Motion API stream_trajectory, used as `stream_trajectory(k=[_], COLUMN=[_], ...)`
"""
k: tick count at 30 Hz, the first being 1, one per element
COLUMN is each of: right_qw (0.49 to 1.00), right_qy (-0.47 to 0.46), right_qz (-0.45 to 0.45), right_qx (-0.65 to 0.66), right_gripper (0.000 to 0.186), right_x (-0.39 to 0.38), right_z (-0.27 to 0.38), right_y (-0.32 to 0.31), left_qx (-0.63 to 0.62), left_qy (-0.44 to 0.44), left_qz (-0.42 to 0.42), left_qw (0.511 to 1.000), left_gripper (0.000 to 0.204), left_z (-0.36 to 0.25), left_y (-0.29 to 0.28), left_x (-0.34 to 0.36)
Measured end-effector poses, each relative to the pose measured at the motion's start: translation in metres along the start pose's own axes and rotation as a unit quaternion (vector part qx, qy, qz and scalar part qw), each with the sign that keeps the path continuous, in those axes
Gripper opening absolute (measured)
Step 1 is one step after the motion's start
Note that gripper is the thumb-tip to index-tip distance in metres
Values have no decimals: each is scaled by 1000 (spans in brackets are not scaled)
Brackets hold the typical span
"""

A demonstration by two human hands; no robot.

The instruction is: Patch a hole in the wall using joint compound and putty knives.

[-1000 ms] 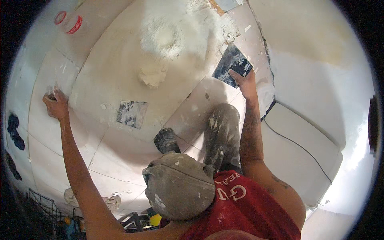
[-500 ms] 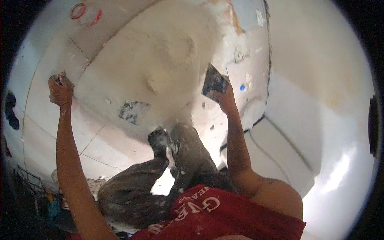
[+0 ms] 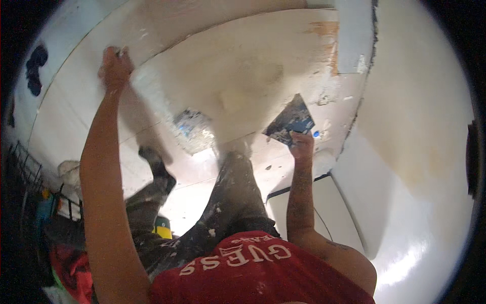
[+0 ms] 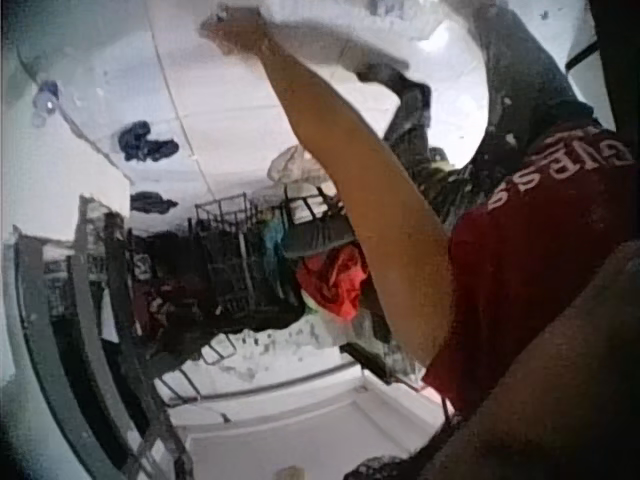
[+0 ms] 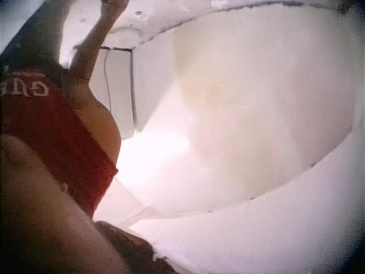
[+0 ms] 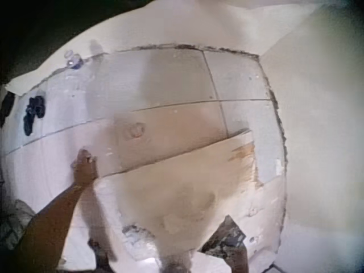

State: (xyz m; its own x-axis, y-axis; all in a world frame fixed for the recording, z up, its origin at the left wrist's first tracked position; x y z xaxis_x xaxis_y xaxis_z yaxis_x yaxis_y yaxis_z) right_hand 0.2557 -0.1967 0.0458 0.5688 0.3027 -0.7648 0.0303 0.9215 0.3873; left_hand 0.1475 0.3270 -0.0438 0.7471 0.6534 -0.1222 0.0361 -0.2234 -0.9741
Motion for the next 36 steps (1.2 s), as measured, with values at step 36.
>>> stream_trajectory(k=[36], right_qw=[814], right_qy=[-491], right_qz=[261], right_qx=[-169], right_gripper=[31], right_x=[-44], right_z=[-208], right_y=[-17], left_qx=[18], left_qy=[287], left_qz=[401], left_qw=[870], left_gripper=[23], left_z=[-27], left_y=[-148], left_x=[-197])
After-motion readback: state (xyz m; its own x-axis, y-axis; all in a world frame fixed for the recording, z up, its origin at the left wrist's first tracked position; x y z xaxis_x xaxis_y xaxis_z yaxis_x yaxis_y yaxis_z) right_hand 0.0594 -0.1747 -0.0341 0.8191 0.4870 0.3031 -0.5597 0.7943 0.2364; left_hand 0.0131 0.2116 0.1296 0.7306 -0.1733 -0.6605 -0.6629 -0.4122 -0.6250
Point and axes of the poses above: each hand's wrist, its own x-axis towards the middle knuckle, its own y-axis out of the palm, z = x × y, the point moved 4 cm from there along x, towards the middle knuckle, and after that the axes turned 9 degrees about z, right-handed, at the moved point
